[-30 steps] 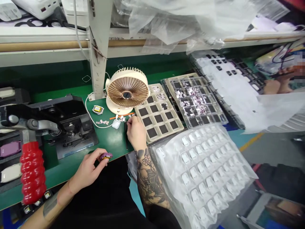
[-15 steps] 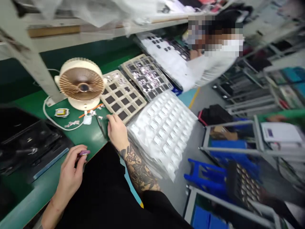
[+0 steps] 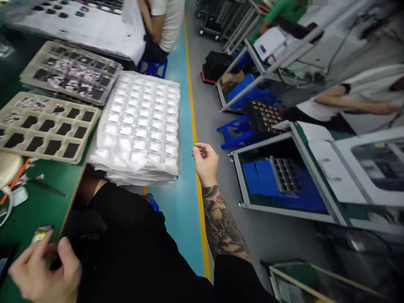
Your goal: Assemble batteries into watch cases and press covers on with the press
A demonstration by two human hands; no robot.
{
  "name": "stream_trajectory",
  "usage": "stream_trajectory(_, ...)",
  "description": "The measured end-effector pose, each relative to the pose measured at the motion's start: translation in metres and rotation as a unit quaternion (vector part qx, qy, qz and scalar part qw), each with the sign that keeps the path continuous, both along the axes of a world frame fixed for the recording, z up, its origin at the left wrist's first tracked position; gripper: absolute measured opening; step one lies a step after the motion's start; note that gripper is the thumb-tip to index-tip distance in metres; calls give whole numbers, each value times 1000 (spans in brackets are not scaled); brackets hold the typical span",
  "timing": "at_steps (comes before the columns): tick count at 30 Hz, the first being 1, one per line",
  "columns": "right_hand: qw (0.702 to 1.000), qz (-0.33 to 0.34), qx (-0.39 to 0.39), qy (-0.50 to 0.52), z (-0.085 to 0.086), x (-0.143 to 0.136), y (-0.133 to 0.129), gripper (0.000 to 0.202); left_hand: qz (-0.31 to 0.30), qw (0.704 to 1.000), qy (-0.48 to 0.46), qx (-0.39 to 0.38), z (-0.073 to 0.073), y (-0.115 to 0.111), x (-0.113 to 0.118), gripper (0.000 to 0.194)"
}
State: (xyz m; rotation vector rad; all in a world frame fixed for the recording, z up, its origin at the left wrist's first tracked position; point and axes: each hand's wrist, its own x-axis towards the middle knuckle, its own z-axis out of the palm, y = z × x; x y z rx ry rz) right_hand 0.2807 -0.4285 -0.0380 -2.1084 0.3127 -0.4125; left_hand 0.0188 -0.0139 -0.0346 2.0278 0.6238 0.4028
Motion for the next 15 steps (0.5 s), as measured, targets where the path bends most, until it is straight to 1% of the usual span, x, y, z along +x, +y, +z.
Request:
stream_trajectory(1,999,3,19,34,-19,-1,-15,32,-5,1000,-8,-23,-4,-22,13,60)
stream_trajectory(2,998,11,33,59,-38,-4,-25,30,-47,995,5,-90,-10,-48,30,51)
stream_trajectory(3,996,21,44,74,-56,-6,-32,29,-120,972,45,-196,-18,-75,50,51)
stream_trajectory(4,995,31,54,82,-74,-10,-35,28,-176,932,93,-302,-28,-102,70,54)
stream_trajectory(5,993,43,64,89,-90,-13,-35,28,-198,892,128,-386,-39,-127,89,57)
stream_trajectory(6,992,54,74,92,-104,-16,-34,27,-197,860,146,-447,-51,-147,106,58)
stream_trajectory(7,990,64,83,90,-116,-20,-31,25,-180,840,151,-488,-64,-163,120,57)
stream_trajectory(8,990,72,91,85,-126,-25,-28,24,-152,832,144,-513,-76,-173,130,57)
stream_trajectory(9,989,76,100,78,-135,-30,-25,24,-124,828,136,-529,-87,-178,137,58)
stream_trajectory(11,988,76,122,60,-147,-41,-18,28,-75,817,141,-554,-103,-179,141,64)
stream_trajectory(13,986,67,148,48,-156,-52,-14,34,-33,798,157,-581,-108,-176,141,78)
stream_trajectory(15,982,65,173,41,-165,-58,-15,36,-7,782,158,-603,-104,-177,141,97)
